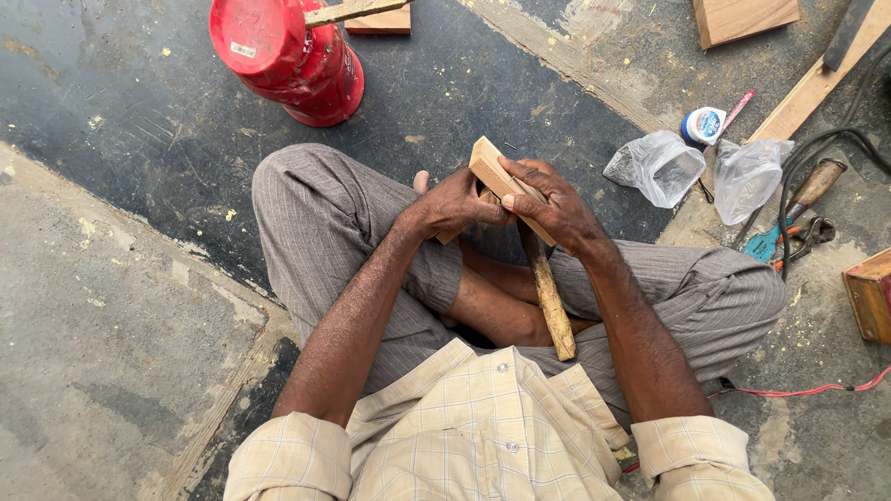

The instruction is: The person sits on the floor and assembles small wooden boxes. They apply glue with a brush from a red container, fit wooden pieces together, tap joints with a hammer, measure a piece with a tape measure, and work on a piece with a chisel.

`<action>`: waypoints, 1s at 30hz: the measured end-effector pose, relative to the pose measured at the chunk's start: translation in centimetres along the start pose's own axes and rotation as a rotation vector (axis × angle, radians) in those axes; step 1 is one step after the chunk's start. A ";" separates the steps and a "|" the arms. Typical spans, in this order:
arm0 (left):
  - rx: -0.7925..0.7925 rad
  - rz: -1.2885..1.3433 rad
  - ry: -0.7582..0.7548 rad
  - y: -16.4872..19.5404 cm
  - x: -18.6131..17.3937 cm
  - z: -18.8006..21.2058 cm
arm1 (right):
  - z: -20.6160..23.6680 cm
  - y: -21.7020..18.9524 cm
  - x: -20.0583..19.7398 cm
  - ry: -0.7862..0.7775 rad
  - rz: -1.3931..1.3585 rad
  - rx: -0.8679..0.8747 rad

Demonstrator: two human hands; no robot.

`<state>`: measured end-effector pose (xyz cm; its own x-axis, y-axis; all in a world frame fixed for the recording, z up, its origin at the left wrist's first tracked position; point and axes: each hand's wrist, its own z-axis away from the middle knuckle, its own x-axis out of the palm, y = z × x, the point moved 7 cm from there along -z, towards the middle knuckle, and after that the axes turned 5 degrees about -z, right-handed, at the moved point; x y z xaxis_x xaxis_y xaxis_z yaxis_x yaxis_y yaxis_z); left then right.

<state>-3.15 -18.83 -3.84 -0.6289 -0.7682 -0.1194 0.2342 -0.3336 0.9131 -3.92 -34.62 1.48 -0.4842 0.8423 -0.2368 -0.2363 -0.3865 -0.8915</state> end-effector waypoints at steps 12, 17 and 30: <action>-0.143 0.038 -0.092 -3.1 0.7 0.4 | -0.6 0.4 1.1 -0.041 0.202 -0.076; -0.107 0.708 0.016 -3.0 -1.0 1.7 | -0.5 0.1 1.4 -0.003 0.270 -0.128; -0.199 0.516 -0.024 -2.6 -0.1 0.6 | 0.9 0.4 1.1 0.079 0.239 -0.032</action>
<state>-4.16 -17.52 -5.97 -0.4113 -0.8476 0.3354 0.6505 -0.0152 0.7594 -5.31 -34.15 1.16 -0.4558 0.7555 -0.4705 -0.0954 -0.5671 -0.8181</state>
